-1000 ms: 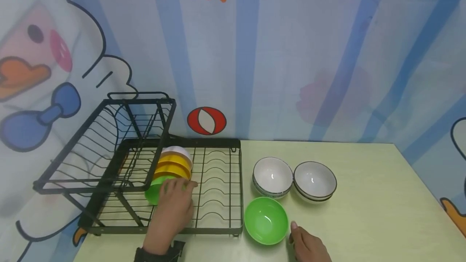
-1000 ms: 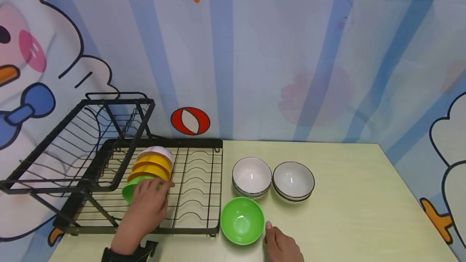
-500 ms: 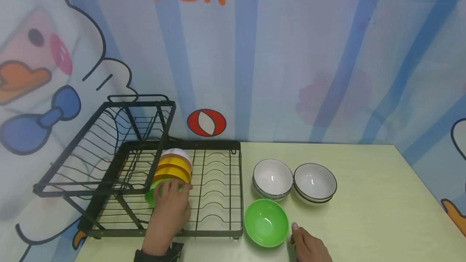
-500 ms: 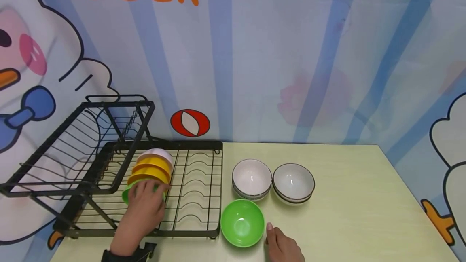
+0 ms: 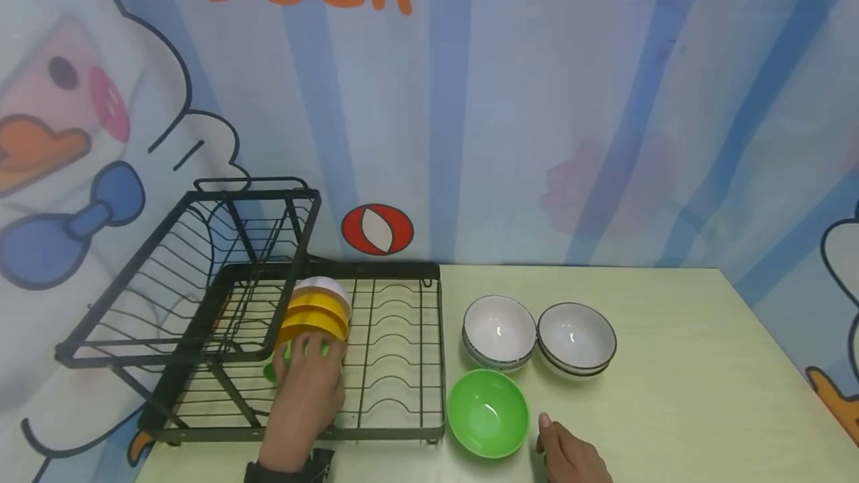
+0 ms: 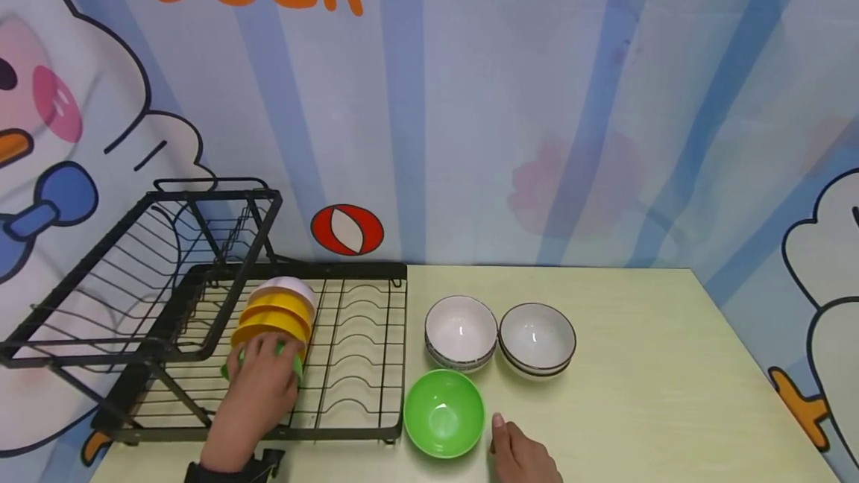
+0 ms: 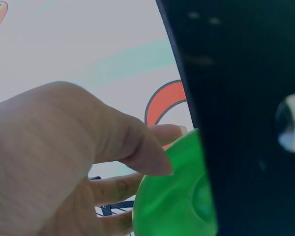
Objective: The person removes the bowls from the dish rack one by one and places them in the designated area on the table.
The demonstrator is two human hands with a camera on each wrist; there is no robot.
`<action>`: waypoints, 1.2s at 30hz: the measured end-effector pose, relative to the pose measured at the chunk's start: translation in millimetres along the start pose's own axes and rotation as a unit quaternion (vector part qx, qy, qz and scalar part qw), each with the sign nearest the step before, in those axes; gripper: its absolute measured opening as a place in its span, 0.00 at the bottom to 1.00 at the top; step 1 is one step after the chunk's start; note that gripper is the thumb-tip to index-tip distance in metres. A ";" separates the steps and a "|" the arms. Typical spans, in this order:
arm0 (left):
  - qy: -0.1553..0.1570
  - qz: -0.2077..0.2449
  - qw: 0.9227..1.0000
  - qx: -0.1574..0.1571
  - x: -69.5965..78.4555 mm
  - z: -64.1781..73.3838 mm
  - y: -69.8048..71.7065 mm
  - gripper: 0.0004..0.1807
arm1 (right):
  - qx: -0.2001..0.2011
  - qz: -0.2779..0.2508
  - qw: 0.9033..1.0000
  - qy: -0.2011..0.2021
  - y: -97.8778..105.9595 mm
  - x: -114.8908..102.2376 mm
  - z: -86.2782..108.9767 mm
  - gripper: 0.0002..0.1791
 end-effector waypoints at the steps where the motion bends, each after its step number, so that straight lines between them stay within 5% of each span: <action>1: 0.000 -0.001 1.000 0.002 -0.3 0.0 -0.3 0.18 | 0.001 0.000 1.000 0.001 0.3 -0.3 0.3 0.42; 17: 0.012 -0.038 0.999 0.009 -4.9 -0.7 -3.3 0.20 | 0.016 0.008 0.999 0.030 3.5 -9.4 1.5 0.33; 36: 0.039 0.000 0.992 -0.120 -16.0 4.2 -15.0 0.28 | 0.021 0.014 0.999 0.021 9.9 -9.5 4.2 0.33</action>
Point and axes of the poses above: each hand's wrist, its own z-axis away from the middle knuckle, its own y-axis out of the back of the hand, x = y × z, the point moved 8 cm from there along -z, towards the middle knuckle, and after that the axes turned 11 degrees about -z, right-handed, at the moved point
